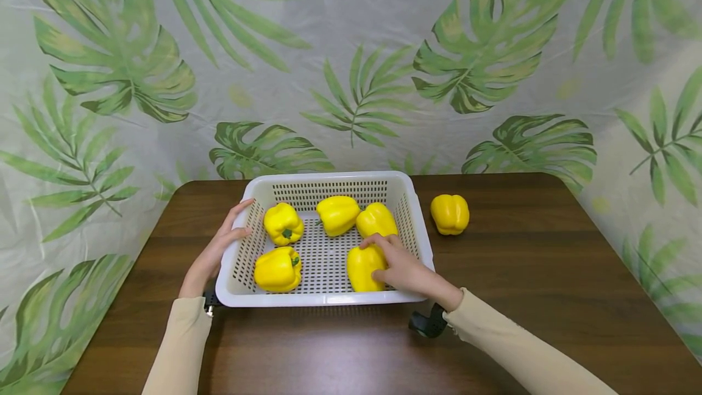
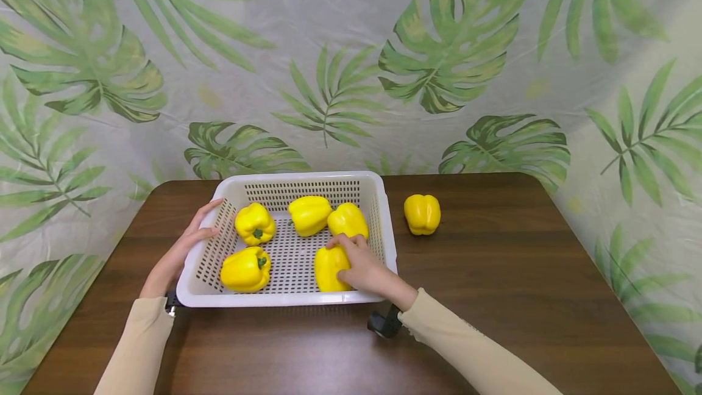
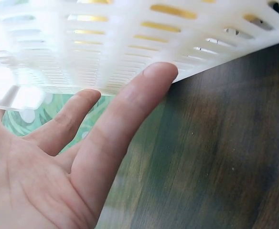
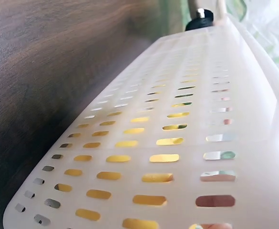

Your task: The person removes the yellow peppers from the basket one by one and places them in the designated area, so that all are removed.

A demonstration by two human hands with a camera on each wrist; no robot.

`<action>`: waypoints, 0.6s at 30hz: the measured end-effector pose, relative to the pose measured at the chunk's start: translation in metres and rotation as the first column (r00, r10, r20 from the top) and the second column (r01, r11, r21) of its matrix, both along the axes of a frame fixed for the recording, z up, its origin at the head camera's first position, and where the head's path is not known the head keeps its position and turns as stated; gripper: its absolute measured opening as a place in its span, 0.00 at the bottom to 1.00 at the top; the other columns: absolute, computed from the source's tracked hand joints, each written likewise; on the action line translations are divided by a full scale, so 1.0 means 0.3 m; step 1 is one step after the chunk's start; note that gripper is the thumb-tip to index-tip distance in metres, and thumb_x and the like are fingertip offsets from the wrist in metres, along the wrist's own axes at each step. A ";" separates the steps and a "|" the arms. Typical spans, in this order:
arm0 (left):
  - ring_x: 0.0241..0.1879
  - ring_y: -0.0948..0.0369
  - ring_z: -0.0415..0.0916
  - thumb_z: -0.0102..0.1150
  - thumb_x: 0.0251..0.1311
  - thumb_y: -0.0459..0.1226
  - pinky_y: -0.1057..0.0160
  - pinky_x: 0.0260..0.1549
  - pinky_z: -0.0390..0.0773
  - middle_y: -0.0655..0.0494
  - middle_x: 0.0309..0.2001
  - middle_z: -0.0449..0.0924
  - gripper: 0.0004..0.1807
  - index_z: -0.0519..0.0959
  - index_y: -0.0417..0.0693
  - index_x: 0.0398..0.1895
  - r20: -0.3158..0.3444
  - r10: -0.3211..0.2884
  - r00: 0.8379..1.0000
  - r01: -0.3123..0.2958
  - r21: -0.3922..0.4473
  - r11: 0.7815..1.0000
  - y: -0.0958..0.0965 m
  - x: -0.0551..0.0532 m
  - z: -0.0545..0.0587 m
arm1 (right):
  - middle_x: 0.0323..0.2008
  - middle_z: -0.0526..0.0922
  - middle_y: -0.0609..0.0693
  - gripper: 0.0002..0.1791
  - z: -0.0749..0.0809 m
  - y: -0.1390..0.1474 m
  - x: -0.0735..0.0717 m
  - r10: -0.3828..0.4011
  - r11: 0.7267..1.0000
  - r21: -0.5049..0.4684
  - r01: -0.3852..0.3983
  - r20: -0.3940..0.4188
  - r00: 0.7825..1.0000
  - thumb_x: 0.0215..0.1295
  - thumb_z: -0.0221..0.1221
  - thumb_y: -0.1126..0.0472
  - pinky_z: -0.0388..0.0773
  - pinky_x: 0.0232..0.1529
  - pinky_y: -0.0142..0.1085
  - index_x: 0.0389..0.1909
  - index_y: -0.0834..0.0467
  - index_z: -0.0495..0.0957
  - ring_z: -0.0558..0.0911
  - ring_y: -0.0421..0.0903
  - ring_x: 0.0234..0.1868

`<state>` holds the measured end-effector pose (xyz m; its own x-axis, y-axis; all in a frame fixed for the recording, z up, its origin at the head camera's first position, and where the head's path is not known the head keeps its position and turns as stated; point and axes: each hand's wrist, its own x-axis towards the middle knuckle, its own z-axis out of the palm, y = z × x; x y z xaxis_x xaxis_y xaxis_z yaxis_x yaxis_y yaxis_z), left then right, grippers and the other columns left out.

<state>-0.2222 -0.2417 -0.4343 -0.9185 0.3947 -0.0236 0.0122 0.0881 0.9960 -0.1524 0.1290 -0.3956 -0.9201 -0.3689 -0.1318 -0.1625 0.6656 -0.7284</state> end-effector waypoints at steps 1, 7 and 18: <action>0.62 0.32 0.53 0.39 0.70 0.36 0.37 0.46 0.70 0.42 0.73 0.35 0.34 0.42 0.63 0.75 -0.003 -0.001 1.000 0.001 0.001 1.000 0.000 -0.001 -0.001 | 0.49 0.66 0.61 0.26 0.001 0.000 0.001 -0.001 1.000 -0.001 0.001 0.001 1.000 0.55 0.61 0.71 0.69 0.46 0.51 0.55 0.53 0.70 0.70 0.56 0.44; 0.63 0.32 0.52 0.38 0.70 0.36 0.36 0.47 0.69 0.44 0.74 0.33 0.33 0.42 0.62 0.75 -0.011 -0.007 1.000 0.007 0.008 1.000 -0.002 -0.006 -0.003 | 0.49 0.66 0.59 0.27 -0.001 -0.003 0.002 -0.006 1.000 0.003 0.006 -0.001 1.000 0.56 0.62 0.70 0.70 0.46 0.52 0.56 0.52 0.69 0.71 0.55 0.44; 0.63 0.33 0.52 0.38 0.70 0.36 0.39 0.47 0.70 0.45 0.74 0.33 0.33 0.43 0.62 0.75 -0.012 -0.003 1.000 0.003 -0.002 1.000 -0.004 -0.006 -0.008 | 0.46 0.66 0.58 0.26 -0.006 -0.004 0.007 -0.022 1.000 -0.018 0.021 -0.043 0.999 0.54 0.61 0.72 0.70 0.41 0.47 0.54 0.53 0.70 0.70 0.54 0.41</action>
